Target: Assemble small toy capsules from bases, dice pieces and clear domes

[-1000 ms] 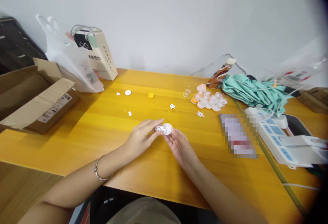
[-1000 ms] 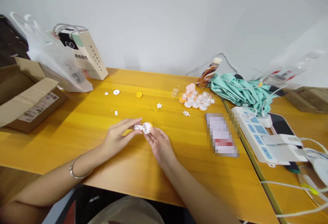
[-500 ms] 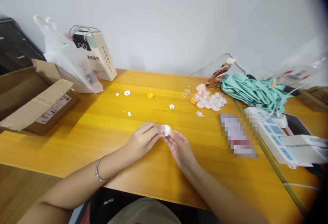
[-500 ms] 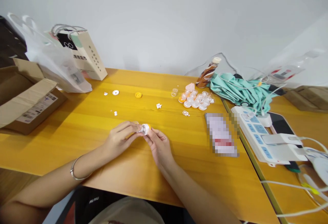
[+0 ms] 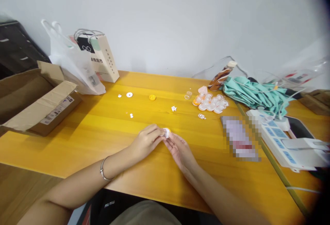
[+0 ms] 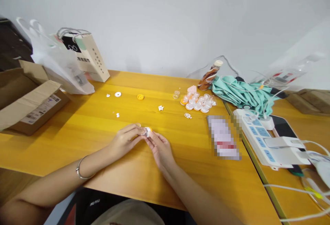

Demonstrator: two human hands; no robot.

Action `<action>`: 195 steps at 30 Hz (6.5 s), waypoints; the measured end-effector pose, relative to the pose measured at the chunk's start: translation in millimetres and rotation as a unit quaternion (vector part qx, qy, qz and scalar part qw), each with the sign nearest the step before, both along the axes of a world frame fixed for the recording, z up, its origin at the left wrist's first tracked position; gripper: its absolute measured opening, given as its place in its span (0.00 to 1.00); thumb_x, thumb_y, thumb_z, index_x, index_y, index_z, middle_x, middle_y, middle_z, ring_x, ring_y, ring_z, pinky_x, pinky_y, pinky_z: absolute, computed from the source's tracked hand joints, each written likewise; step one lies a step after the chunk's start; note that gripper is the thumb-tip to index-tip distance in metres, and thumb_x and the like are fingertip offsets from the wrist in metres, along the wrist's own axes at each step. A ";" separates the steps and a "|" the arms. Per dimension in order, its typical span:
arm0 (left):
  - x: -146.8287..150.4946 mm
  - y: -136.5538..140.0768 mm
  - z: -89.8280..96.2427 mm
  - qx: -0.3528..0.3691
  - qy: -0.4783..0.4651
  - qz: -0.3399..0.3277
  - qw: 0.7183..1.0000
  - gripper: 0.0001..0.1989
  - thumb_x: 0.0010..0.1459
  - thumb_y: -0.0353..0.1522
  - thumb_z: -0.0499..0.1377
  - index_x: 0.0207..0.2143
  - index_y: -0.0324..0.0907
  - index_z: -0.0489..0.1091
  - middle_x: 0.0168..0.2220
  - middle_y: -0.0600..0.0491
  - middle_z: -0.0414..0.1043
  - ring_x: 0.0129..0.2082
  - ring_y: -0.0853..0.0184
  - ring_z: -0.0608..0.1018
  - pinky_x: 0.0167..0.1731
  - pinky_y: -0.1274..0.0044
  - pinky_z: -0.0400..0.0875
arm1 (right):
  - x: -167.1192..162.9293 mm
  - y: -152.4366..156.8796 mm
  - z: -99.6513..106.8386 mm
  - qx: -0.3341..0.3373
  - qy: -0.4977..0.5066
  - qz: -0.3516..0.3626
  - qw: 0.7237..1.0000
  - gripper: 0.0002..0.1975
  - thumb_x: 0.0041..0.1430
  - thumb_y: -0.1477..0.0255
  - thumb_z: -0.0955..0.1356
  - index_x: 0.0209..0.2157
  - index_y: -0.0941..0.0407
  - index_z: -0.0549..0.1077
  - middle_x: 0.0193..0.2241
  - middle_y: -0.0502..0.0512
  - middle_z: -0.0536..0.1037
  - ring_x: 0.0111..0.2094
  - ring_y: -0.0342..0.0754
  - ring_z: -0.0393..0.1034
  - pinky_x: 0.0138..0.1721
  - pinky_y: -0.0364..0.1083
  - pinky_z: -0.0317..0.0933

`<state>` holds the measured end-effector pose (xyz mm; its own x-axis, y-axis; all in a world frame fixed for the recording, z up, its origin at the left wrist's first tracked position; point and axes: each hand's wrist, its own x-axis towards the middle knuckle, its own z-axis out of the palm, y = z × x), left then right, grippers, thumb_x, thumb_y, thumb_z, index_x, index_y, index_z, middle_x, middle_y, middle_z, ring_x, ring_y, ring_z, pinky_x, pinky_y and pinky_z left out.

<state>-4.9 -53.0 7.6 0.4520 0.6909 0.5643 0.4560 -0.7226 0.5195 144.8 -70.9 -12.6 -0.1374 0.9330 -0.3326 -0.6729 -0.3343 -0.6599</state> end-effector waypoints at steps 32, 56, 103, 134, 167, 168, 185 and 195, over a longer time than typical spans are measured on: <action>-18.5 9.2 24.2 -0.089 -0.074 0.041 0.992 0.14 0.53 0.35 0.59 0.42 0.40 0.68 0.34 0.51 0.73 0.31 0.70 0.75 0.35 0.76 0.73 | 11.5 12.5 -0.7 0.004 0.020 -0.090 0.996 0.07 0.44 0.73 0.73 0.29 0.56 0.75 0.34 0.51 0.80 0.38 0.42 0.73 0.48 0.42 0.64; -7.2 0.5 19.9 -0.072 -0.014 -0.014 0.997 0.14 0.57 0.31 0.55 0.46 0.39 0.66 0.37 0.48 0.71 0.37 0.68 0.73 0.39 0.74 0.69 | 2.1 1.1 3.4 0.050 0.009 -0.049 0.998 0.03 0.46 0.74 0.72 0.28 0.56 0.76 0.33 0.50 0.79 0.39 0.41 0.71 0.47 0.42 0.63; 2.5 14.6 0.4 -0.279 -0.280 0.003 0.918 0.09 0.45 0.33 0.65 0.28 0.37 0.69 0.30 0.52 0.72 0.33 0.70 0.74 0.38 0.75 0.68 | -2.1 -3.2 9.4 0.067 -0.131 0.091 0.985 0.18 0.42 0.69 0.74 0.39 0.54 0.75 0.28 0.52 0.80 0.31 0.47 0.76 0.41 0.49 0.68; -0.9 12.0 5.3 -0.418 -0.371 -0.159 0.814 0.27 0.48 0.40 0.63 0.48 0.44 0.58 0.46 0.46 0.66 0.44 0.65 0.71 0.42 0.75 0.66 | 2.1 -2.7 15.0 0.078 -0.131 0.141 0.978 0.15 0.45 0.67 0.72 0.37 0.55 0.75 0.28 0.52 0.80 0.29 0.46 0.76 0.33 0.42 0.68; 2.1 7.1 8.9 -0.477 -0.330 -0.164 0.797 0.14 0.50 0.37 0.62 0.37 0.38 0.73 0.41 0.46 0.73 0.52 0.58 0.67 0.49 0.71 0.60 | -1.4 -3.3 11.5 0.138 -0.157 0.084 0.974 0.12 0.41 0.69 0.74 0.31 0.54 0.75 0.29 0.49 0.79 0.27 0.44 0.73 0.33 0.46 0.69; 2.4 7.2 8.7 -0.482 -0.338 -0.158 0.793 0.14 0.51 0.37 0.61 0.38 0.38 0.72 0.42 0.46 0.73 0.49 0.59 0.69 0.47 0.72 0.62 | -1.2 -2.5 10.8 0.134 -0.148 0.083 0.976 0.14 0.41 0.69 0.74 0.33 0.54 0.75 0.29 0.49 0.79 0.27 0.44 0.73 0.34 0.47 0.69; -7.5 13.5 13.7 -0.455 -0.247 -0.127 0.846 0.18 0.48 0.36 0.63 0.41 0.37 0.72 0.41 0.47 0.73 0.42 0.61 0.73 0.43 0.72 0.67 | 0.2 -2.3 8.4 0.138 -0.129 0.105 0.976 0.10 0.47 0.64 0.71 0.32 0.53 0.77 0.31 0.51 0.78 0.34 0.45 0.71 0.44 0.49 0.63; -6.2 13.5 9.1 -0.406 -0.218 -0.102 0.882 0.17 0.50 0.39 0.61 0.38 0.36 0.72 0.40 0.46 0.73 0.42 0.60 0.73 0.46 0.69 0.66 | 1.0 -1.6 3.7 0.178 -0.175 0.098 0.963 0.11 0.49 0.63 0.70 0.34 0.54 0.76 0.33 0.52 0.79 0.36 0.49 0.72 0.47 0.53 0.61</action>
<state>-11.1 -39.6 16.7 0.4762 0.8763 0.0731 -0.0127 -0.0763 0.9970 145.9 -72.6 -8.9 -0.2593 0.9643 -0.0544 -0.3354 -0.1428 -0.9312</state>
